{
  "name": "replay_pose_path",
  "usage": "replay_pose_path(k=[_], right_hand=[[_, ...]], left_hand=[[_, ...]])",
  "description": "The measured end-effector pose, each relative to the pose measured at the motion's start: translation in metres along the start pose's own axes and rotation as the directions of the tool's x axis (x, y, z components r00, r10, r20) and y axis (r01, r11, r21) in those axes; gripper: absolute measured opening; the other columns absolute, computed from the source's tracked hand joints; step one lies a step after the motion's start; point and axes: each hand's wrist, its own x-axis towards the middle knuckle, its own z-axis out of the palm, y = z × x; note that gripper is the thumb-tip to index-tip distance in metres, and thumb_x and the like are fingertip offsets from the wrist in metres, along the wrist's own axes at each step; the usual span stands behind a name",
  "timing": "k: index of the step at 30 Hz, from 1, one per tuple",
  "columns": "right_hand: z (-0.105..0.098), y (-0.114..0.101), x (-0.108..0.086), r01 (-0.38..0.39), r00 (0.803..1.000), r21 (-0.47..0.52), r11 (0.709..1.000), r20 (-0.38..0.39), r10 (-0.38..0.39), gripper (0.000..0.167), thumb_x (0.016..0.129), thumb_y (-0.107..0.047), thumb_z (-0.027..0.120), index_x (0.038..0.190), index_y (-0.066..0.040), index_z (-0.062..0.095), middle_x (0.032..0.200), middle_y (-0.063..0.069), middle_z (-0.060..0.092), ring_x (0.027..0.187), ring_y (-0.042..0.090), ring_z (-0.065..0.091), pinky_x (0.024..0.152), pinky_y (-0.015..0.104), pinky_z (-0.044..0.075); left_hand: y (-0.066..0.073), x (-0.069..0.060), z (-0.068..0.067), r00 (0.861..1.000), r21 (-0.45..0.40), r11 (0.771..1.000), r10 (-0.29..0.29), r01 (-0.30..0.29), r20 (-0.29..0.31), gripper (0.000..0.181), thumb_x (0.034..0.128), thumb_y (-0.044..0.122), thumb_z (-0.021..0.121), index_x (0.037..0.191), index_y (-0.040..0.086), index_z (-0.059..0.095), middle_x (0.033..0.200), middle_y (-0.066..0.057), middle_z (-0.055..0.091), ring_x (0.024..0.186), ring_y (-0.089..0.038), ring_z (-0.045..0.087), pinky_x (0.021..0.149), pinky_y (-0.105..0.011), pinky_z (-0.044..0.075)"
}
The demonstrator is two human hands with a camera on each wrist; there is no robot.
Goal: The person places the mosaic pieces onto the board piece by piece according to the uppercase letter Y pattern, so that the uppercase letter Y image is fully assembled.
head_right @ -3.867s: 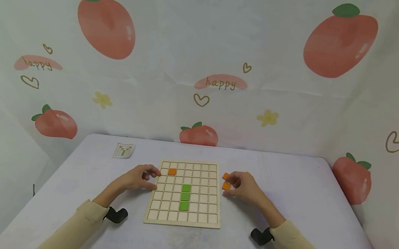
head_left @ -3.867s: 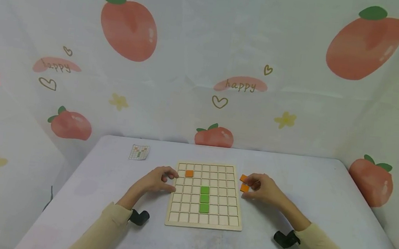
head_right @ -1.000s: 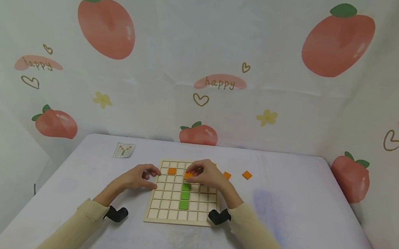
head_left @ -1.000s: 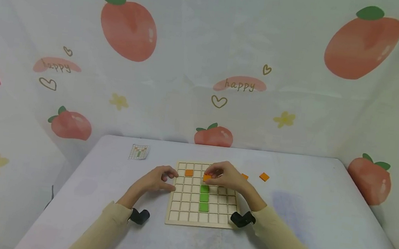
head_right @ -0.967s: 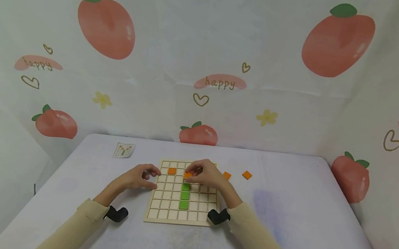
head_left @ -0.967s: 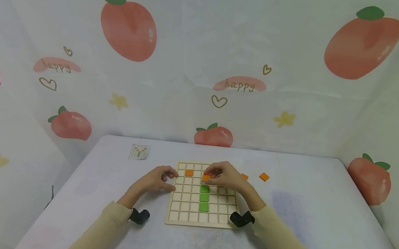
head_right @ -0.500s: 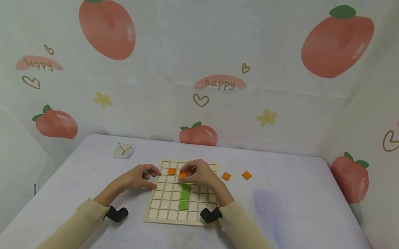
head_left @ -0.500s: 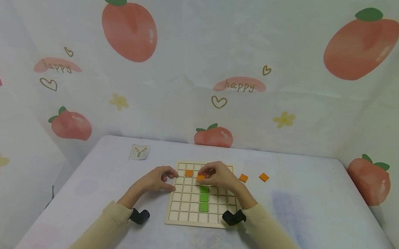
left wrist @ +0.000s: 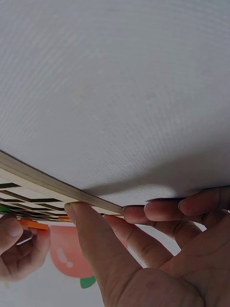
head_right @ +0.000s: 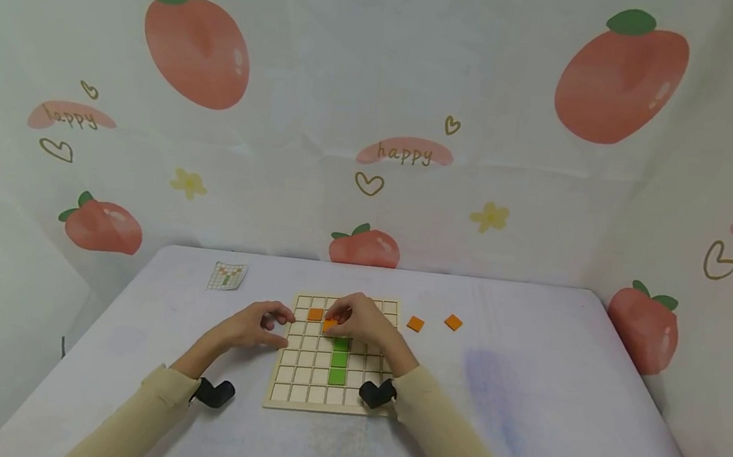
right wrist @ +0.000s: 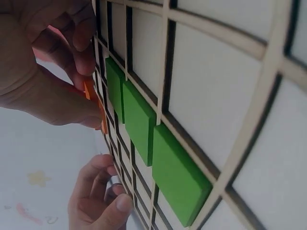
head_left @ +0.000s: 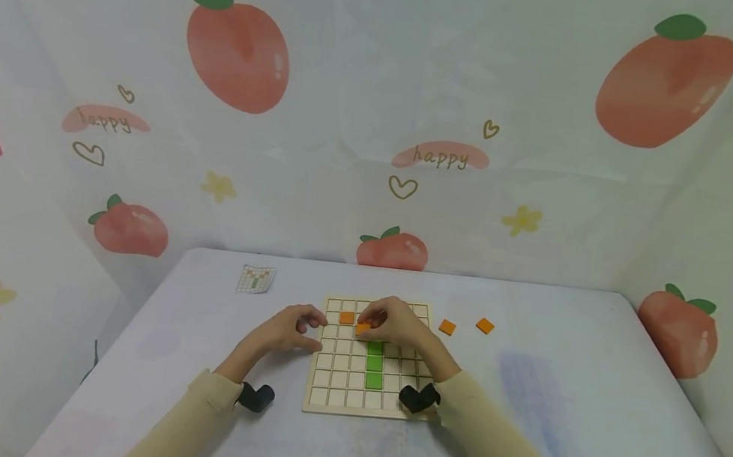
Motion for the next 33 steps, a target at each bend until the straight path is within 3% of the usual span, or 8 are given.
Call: replay_pose_path(k=[22, 33], right_hand=[[0.0065, 0.0027, 0.0055, -0.039, 0.999, -0.046, 0.998, 0.014, 0.04, 0.017, 0.082, -0.007, 0.085, 0.096, -0.005, 0.077, 0.088, -0.003, 0.067, 0.078, 0.011, 0.057, 0.072, 0.028, 0.049], [0.0068, -0.0006, 0.0054, -0.044, 0.999, -0.041, 0.998, 0.011, 0.044, 0.018, 0.082, -0.005, 0.085, 0.097, -0.003, 0.077, 0.089, 0.002, 0.067, 0.079, 0.014, 0.056, 0.073, 0.03, 0.049]], left_hand=[[-0.0004, -0.0004, -0.0005, 1.0, 0.014, 1.0, -0.004, 0.004, 0.003, 0.038, 0.0783, 0.008, 0.088, 0.112, 0.008, 0.07, 0.1, -0.001, 0.059, 0.087, -0.02, 0.049, 0.077, -0.036, 0.042], [-0.0007, -0.0002, 0.0001, 1.0, 0.02, 1.0, -0.005, 0.005, 0.003, 0.038, 0.0787, 0.009, 0.088, 0.113, 0.008, 0.07, 0.101, -0.001, 0.059, 0.087, -0.02, 0.049, 0.077, -0.036, 0.041]])
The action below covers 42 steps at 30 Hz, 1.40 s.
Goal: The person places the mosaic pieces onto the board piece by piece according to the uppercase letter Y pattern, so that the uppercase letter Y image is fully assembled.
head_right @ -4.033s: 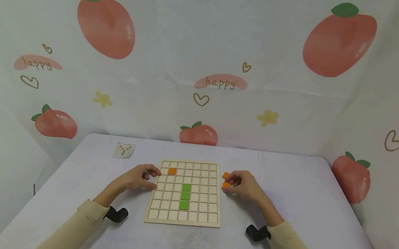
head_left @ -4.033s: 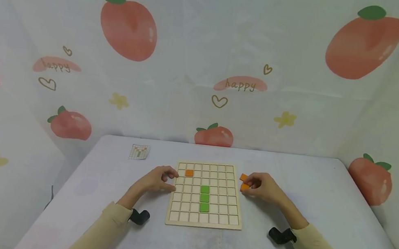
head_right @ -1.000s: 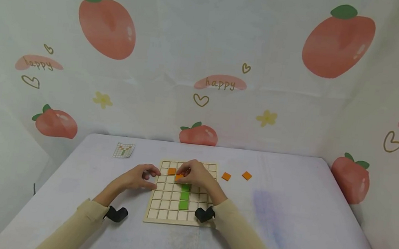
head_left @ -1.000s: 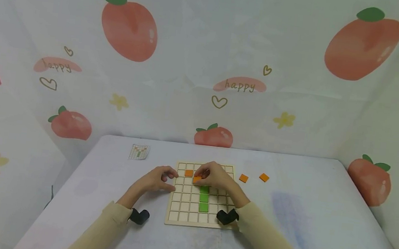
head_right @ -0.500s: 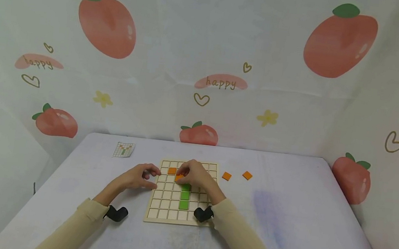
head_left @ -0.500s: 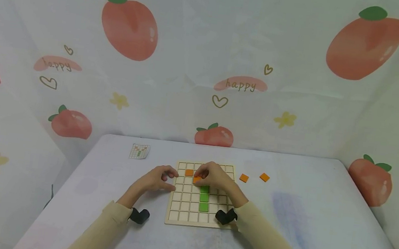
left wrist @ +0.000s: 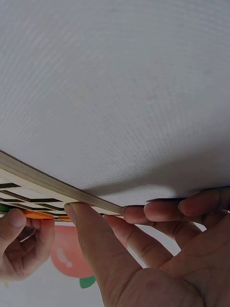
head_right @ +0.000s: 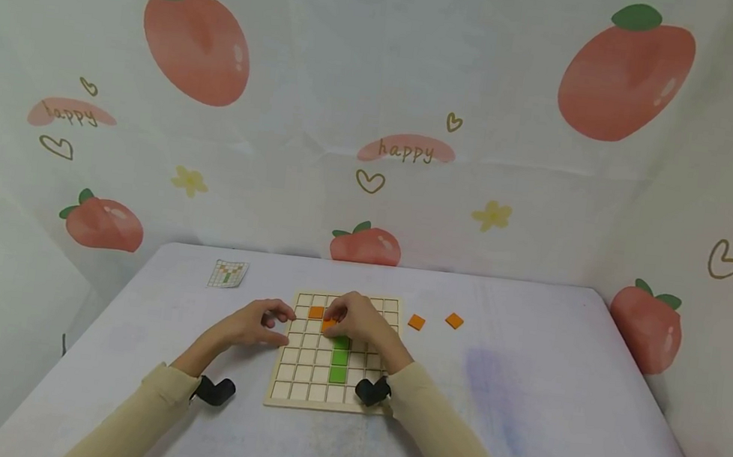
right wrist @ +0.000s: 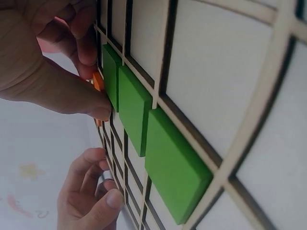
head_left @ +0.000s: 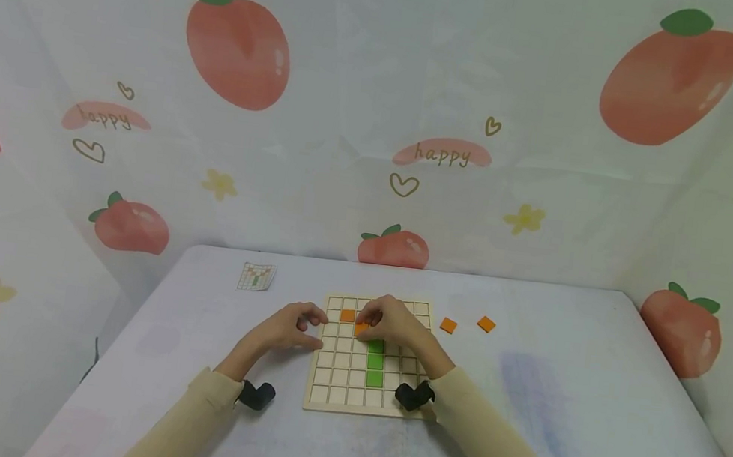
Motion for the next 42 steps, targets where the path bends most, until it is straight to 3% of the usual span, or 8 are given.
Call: replay_pose_path(k=[7, 16, 27, 35, 42], right_hand=[[-0.007, -0.003, -0.005, 0.034, 0.999, 0.037, 0.999, 0.013, -0.034, 0.02, 0.083, -0.006, 0.084, 0.101, 0.0, 0.076, 0.092, 0.008, 0.069, 0.08, 0.016, 0.059, 0.073, 0.029, 0.051], [-0.029, 0.012, -0.023, 0.119, 0.993, 0.092, 0.989, -0.01, -0.119, 0.022, 0.089, -0.006, 0.077, 0.107, 0.005, 0.073, 0.102, 0.012, 0.071, 0.086, 0.022, 0.065, 0.079, 0.032, 0.053], [-0.054, 0.02, -0.056, 0.052, 0.998, 0.055, 0.997, -0.041, -0.05, 0.022, 0.089, -0.01, 0.078, 0.106, 0.003, 0.073, 0.099, 0.01, 0.07, 0.084, 0.022, 0.063, 0.077, 0.034, 0.052], [-0.07, 0.035, -0.076, 0.038, 0.996, 0.025, 0.999, -0.081, -0.035, 0.022, 0.088, -0.009, 0.079, 0.105, 0.003, 0.073, 0.098, 0.009, 0.072, 0.084, 0.021, 0.065, 0.079, 0.033, 0.053], [-0.083, 0.05, -0.089, -0.009, 0.992, 0.018, 1.0, -0.124, 0.011, 0.02, 0.087, -0.008, 0.08, 0.103, 0.002, 0.073, 0.092, 0.004, 0.069, 0.081, 0.02, 0.061, 0.073, 0.03, 0.05]], left_hand=[[0.001, 0.0, -0.001, 1.0, 0.005, 1.0, 0.0, 0.0, -0.001, 0.038, 0.0788, 0.009, 0.087, 0.112, 0.008, 0.069, 0.101, -0.001, 0.059, 0.087, -0.02, 0.049, 0.078, -0.036, 0.042], [0.001, 0.0, 0.0, 1.0, -0.002, 1.0, 0.005, -0.005, 0.004, 0.039, 0.0783, 0.009, 0.087, 0.113, 0.008, 0.069, 0.102, -0.001, 0.058, 0.088, -0.02, 0.049, 0.077, -0.035, 0.042], [0.001, 0.001, 0.001, 1.0, -0.002, 1.0, -0.023, 0.023, -0.009, 0.039, 0.0771, 0.007, 0.088, 0.112, 0.009, 0.07, 0.1, 0.0, 0.058, 0.087, -0.021, 0.049, 0.077, -0.036, 0.042], [0.002, 0.001, 0.0, 0.999, 0.0, 1.0, -0.03, 0.03, -0.01, 0.039, 0.0774, 0.008, 0.088, 0.112, 0.011, 0.07, 0.099, 0.0, 0.058, 0.087, -0.02, 0.049, 0.078, -0.036, 0.041], [0.003, 0.001, 0.001, 0.999, 0.0, 0.999, -0.032, 0.032, -0.009, 0.039, 0.0775, 0.008, 0.088, 0.112, 0.01, 0.069, 0.099, 0.0, 0.058, 0.087, -0.02, 0.049, 0.077, -0.036, 0.041]])
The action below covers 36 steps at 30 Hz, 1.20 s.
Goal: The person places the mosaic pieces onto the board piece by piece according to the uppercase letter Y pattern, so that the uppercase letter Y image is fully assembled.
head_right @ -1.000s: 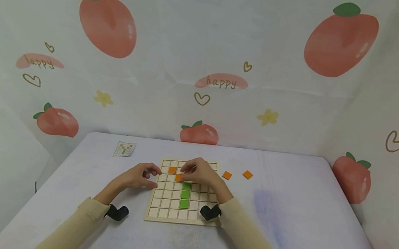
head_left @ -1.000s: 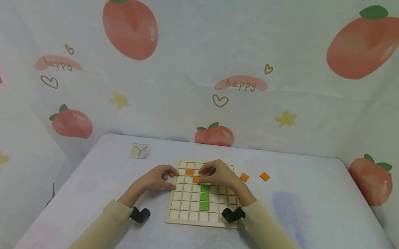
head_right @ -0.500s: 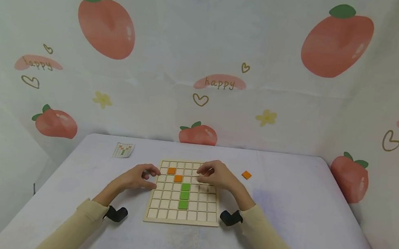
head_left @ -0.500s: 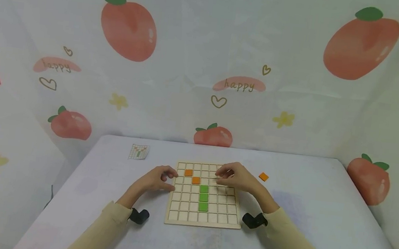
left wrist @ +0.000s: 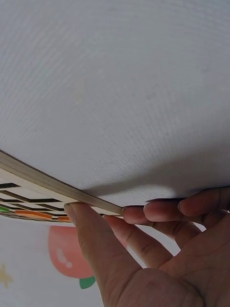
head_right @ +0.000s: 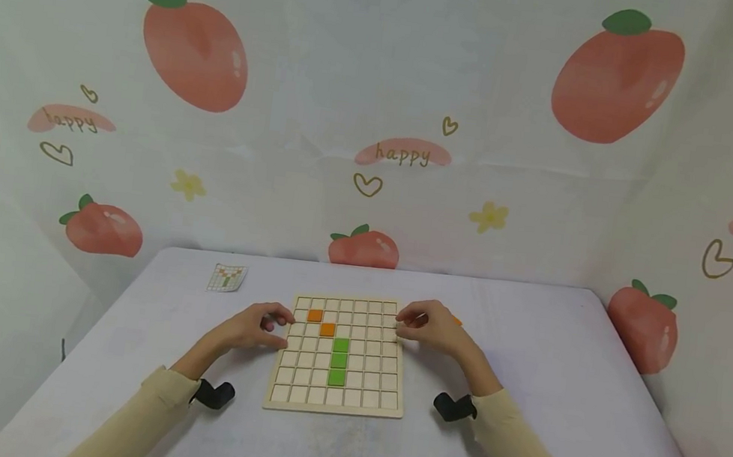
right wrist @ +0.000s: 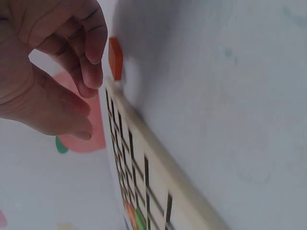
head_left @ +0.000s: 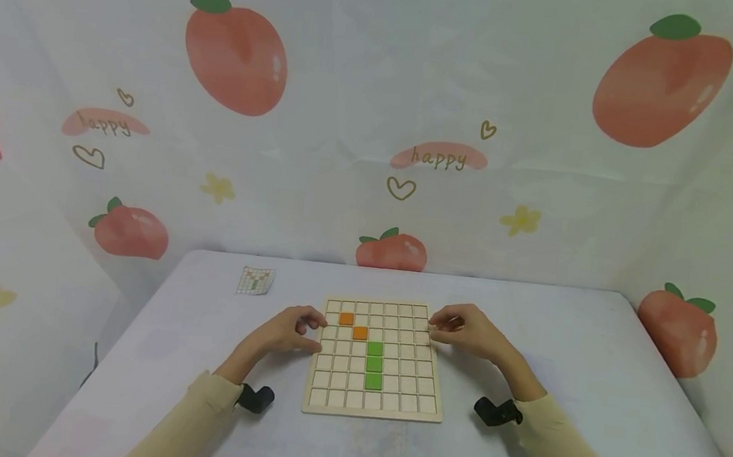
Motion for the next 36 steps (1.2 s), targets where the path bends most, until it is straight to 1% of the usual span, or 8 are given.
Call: replay_pose_path(k=[2, 5, 12, 17, 22, 31, 36], right_hand=[[-0.003, 0.005, -0.002, -0.002, 1.0, -0.02, 1.0, -0.016, 0.001, 0.02, 0.087, -0.008, 0.081, 0.103, 0.002, 0.073, 0.091, 0.003, 0.069, 0.081, 0.019, 0.062, 0.073, 0.03, 0.051], [-0.008, 0.012, -0.005, -0.007, 0.999, -0.04, 0.999, -0.036, 0.006, 0.02, 0.087, -0.008, 0.081, 0.104, 0.001, 0.073, 0.093, 0.003, 0.07, 0.083, 0.02, 0.064, 0.076, 0.032, 0.052], [-0.014, 0.018, -0.007, -0.042, 0.996, -0.094, 0.995, -0.085, 0.035, 0.025, 0.085, -0.012, 0.083, 0.105, -0.001, 0.073, 0.101, 0.008, 0.07, 0.09, 0.024, 0.066, 0.082, 0.04, 0.052], [-0.014, 0.018, -0.005, -0.069, 0.994, -0.117, 0.991, -0.089, 0.059, 0.028, 0.082, -0.011, 0.086, 0.104, 0.0, 0.073, 0.098, 0.009, 0.069, 0.089, 0.025, 0.064, 0.08, 0.041, 0.052], [-0.013, 0.018, -0.002, -0.08, 0.993, -0.145, 0.986, -0.096, 0.066, 0.029, 0.079, -0.01, 0.088, 0.102, 0.001, 0.073, 0.096, 0.008, 0.068, 0.087, 0.025, 0.063, 0.08, 0.044, 0.051], [-0.007, 0.017, 0.002, -0.144, 0.986, -0.169, 0.975, -0.109, 0.127, 0.026, 0.079, -0.009, 0.088, 0.099, -0.002, 0.073, 0.091, 0.003, 0.066, 0.085, 0.023, 0.061, 0.079, 0.041, 0.05], [-0.006, 0.016, 0.002, -0.142, 0.986, -0.17, 0.975, -0.112, 0.124, 0.023, 0.079, -0.007, 0.087, 0.098, -0.002, 0.074, 0.09, 0.004, 0.066, 0.083, 0.023, 0.061, 0.077, 0.04, 0.05]], left_hand=[[0.0, 0.0, 0.001, 1.0, -0.002, 1.0, -0.009, 0.009, 0.001, 0.039, 0.0775, 0.008, 0.088, 0.112, 0.011, 0.069, 0.1, 0.0, 0.058, 0.087, -0.02, 0.049, 0.078, -0.036, 0.041], [0.0, 0.0, 0.001, 1.0, 0.0, 1.0, 0.003, -0.003, -0.003, 0.039, 0.0771, 0.007, 0.088, 0.111, 0.01, 0.069, 0.1, 0.0, 0.058, 0.087, -0.02, 0.049, 0.078, -0.036, 0.042], [-0.001, 0.0, 0.001, 1.0, -0.018, 1.0, 0.01, -0.01, 0.001, 0.039, 0.0769, 0.008, 0.089, 0.111, 0.01, 0.069, 0.1, 0.0, 0.058, 0.087, -0.02, 0.048, 0.078, -0.036, 0.04], [-0.002, 0.0, 0.001, 1.0, -0.017, 1.0, 0.023, -0.023, 0.003, 0.04, 0.0764, 0.007, 0.089, 0.112, 0.008, 0.069, 0.1, -0.001, 0.058, 0.087, -0.02, 0.049, 0.077, -0.036, 0.041], [-0.001, 0.0, 0.0, 1.0, -0.009, 1.0, 0.016, -0.016, 0.004, 0.04, 0.0772, 0.008, 0.088, 0.113, 0.009, 0.069, 0.101, -0.001, 0.058, 0.087, -0.02, 0.049, 0.077, -0.035, 0.042], [0.0, 0.0, 0.001, 1.0, -0.007, 1.0, -0.006, 0.006, -0.009, 0.039, 0.0767, 0.007, 0.088, 0.111, 0.011, 0.07, 0.099, 0.0, 0.058, 0.087, -0.019, 0.049, 0.077, -0.035, 0.041], [0.0, -0.001, 0.0, 1.0, -0.006, 1.0, 0.005, -0.005, -0.006, 0.039, 0.0766, 0.007, 0.088, 0.111, 0.009, 0.069, 0.1, -0.001, 0.057, 0.087, -0.02, 0.049, 0.076, -0.035, 0.041]])
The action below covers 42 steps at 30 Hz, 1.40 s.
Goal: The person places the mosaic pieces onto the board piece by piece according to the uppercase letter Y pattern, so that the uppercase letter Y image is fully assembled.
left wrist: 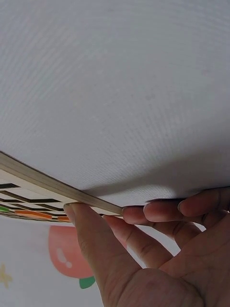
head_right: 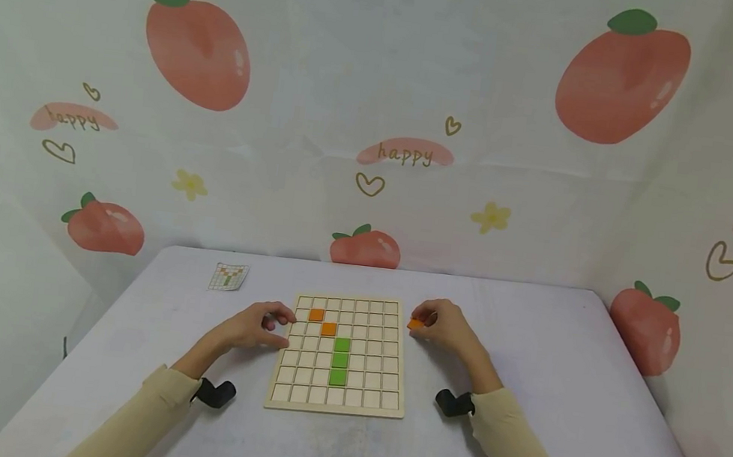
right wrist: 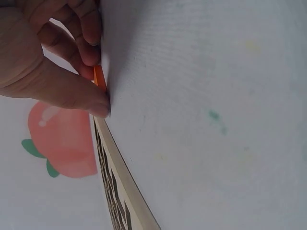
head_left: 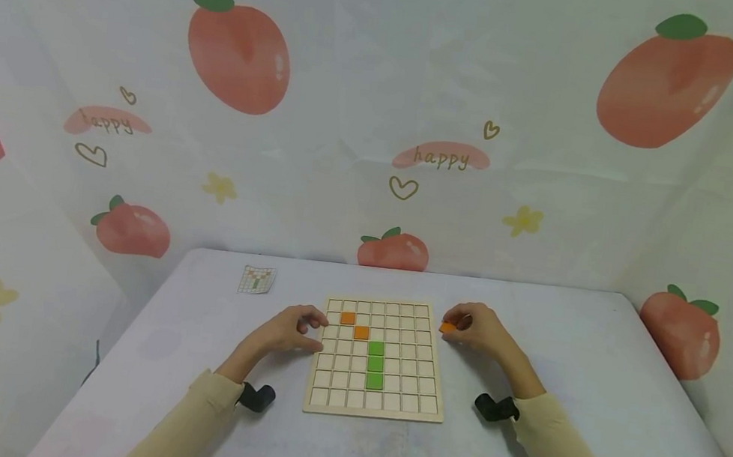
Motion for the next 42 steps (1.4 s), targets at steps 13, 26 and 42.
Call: replay_pose_path(k=[13, 26, 42], right_hand=[[0.002, -0.001, -0.001, 0.007, 1.0, 0.005, 1.0, -0.017, -0.007, 0.023, 0.079, -0.004, 0.086, 0.098, 0.0, 0.074, 0.087, 0.003, 0.066, 0.081, 0.021, 0.06, 0.076, 0.04, 0.05], [0.002, -0.003, -0.002, 0.066, 0.998, 0.089, 0.994, -0.02, -0.064, 0.024, 0.079, -0.001, 0.085, 0.101, 0.002, 0.074, 0.092, 0.005, 0.068, 0.082, 0.021, 0.06, 0.077, 0.034, 0.051], [0.01, -0.014, 0.002, 0.089, 0.989, 0.227, 0.97, 0.092, -0.113, 0.026, 0.084, -0.003, 0.08, 0.107, 0.004, 0.072, 0.097, 0.007, 0.066, 0.088, 0.023, 0.058, 0.078, 0.031, 0.05]], left_hand=[[0.0, 0.001, 0.001, 0.999, -0.012, 0.999, -0.04, 0.04, 0.002, 0.04, 0.076, 0.007, 0.089, 0.111, 0.01, 0.07, 0.1, 0.0, 0.057, 0.088, -0.02, 0.049, 0.078, -0.036, 0.041], [-0.001, 0.002, 0.002, 1.0, -0.007, 1.0, -0.019, 0.019, -0.008, 0.04, 0.0754, 0.007, 0.089, 0.11, 0.011, 0.07, 0.098, 0.001, 0.057, 0.086, -0.019, 0.048, 0.076, -0.035, 0.041], [0.0, -0.001, -0.001, 1.0, -0.034, 0.999, 0.031, -0.031, 0.001, 0.038, 0.0761, 0.006, 0.088, 0.109, 0.007, 0.069, 0.099, -0.002, 0.058, 0.087, -0.021, 0.049, 0.079, -0.036, 0.042]])
